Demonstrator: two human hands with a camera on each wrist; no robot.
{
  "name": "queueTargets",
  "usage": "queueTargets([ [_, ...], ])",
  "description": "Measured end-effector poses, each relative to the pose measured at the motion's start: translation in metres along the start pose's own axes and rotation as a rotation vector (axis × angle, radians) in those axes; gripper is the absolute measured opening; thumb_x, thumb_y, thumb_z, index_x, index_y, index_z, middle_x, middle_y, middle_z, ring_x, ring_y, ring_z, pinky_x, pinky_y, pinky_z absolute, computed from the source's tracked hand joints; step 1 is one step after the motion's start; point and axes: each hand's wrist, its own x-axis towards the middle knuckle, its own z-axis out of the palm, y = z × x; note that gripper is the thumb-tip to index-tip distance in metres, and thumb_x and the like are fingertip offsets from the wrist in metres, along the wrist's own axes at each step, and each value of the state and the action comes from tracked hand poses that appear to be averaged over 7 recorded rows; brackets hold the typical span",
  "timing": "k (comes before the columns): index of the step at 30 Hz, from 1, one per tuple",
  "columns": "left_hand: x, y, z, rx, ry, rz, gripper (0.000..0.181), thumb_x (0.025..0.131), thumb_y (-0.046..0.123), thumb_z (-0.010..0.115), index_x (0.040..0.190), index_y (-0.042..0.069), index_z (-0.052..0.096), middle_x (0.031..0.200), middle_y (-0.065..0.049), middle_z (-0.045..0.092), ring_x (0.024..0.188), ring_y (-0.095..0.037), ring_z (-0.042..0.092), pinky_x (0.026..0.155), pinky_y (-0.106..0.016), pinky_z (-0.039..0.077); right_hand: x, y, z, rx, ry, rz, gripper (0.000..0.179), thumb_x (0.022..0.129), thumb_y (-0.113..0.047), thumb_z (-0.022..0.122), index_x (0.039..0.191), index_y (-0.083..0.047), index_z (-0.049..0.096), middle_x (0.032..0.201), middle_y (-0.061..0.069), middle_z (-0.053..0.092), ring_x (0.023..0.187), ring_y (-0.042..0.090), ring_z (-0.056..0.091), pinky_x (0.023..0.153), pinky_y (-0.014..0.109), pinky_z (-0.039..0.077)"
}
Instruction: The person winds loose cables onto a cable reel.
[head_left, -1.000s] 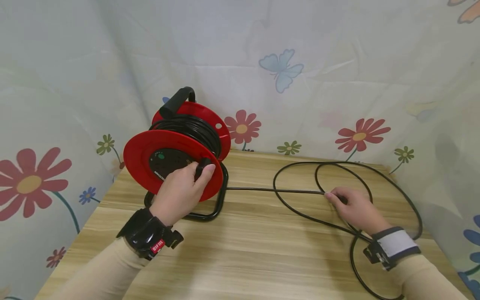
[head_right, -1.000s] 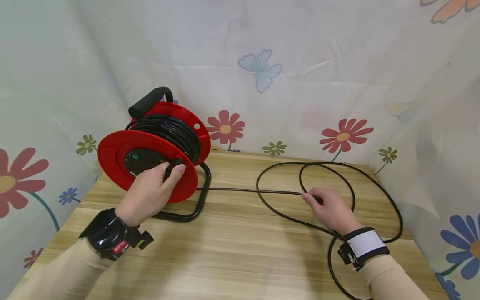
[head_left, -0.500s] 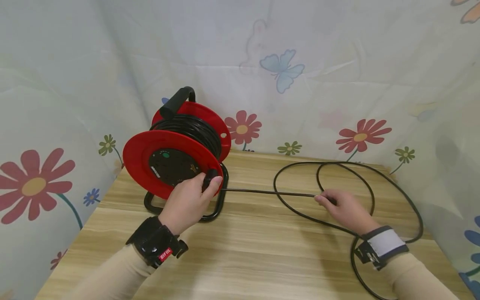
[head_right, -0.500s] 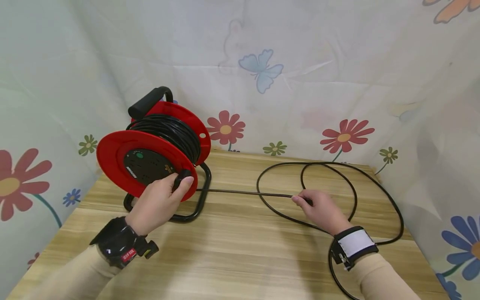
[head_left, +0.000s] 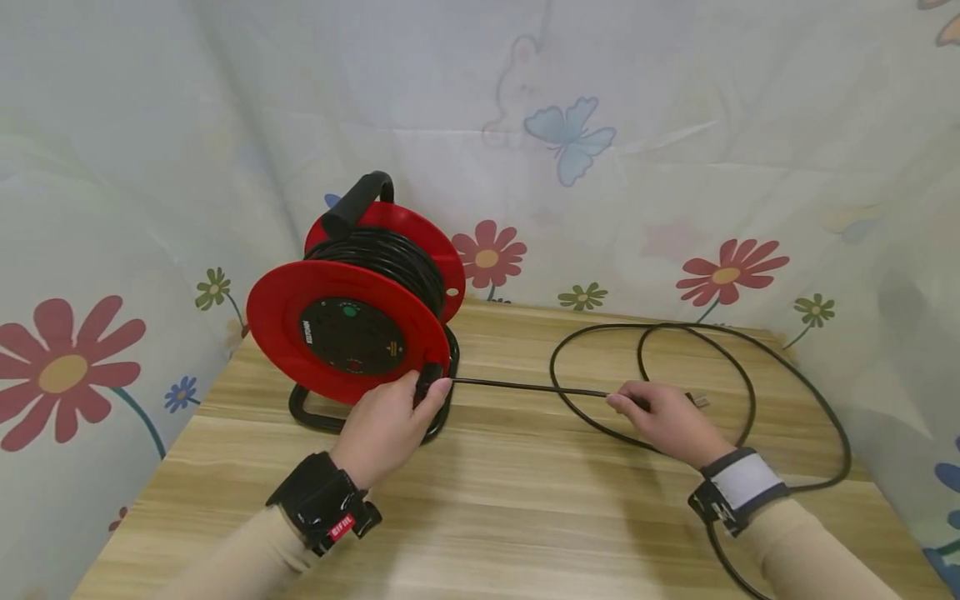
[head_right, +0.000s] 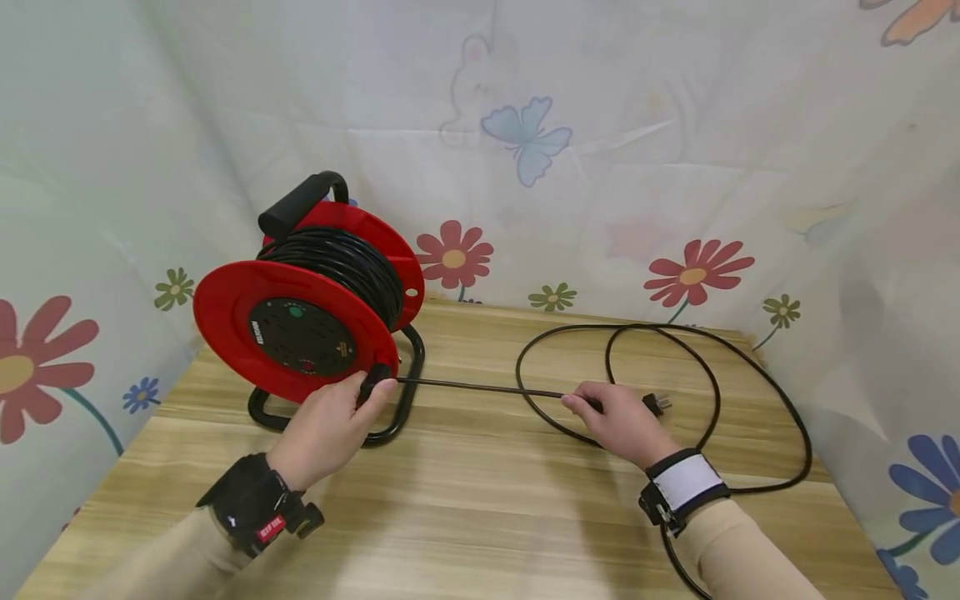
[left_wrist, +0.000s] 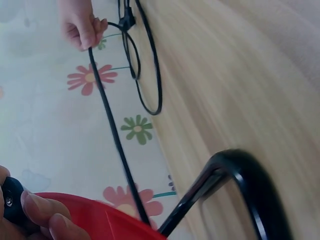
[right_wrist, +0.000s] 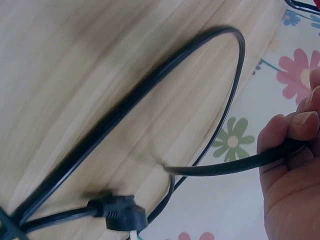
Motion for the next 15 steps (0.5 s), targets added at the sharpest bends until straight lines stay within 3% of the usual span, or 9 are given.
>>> queueTargets([
  [15, -0.010, -0.024, 0.022, -0.095, -0.048, -0.086, 0.045, 0.097, 0.050, 0.042, 0.072, 0.013, 0.051, 0.059, -0.001, 0.043, 0.052, -0.017, 0.042, 0.048, -0.028, 0.032, 0.011, -0.015, 0.023, 0.040, -0.021, -0.030, 0.041, 0.095, -0.048, 0.049, 0.077, -0.014, 0.065, 0.060, -0.005, 0.044, 0.050, 0.009, 0.040, 0.048, 0.028, 0.036],
])
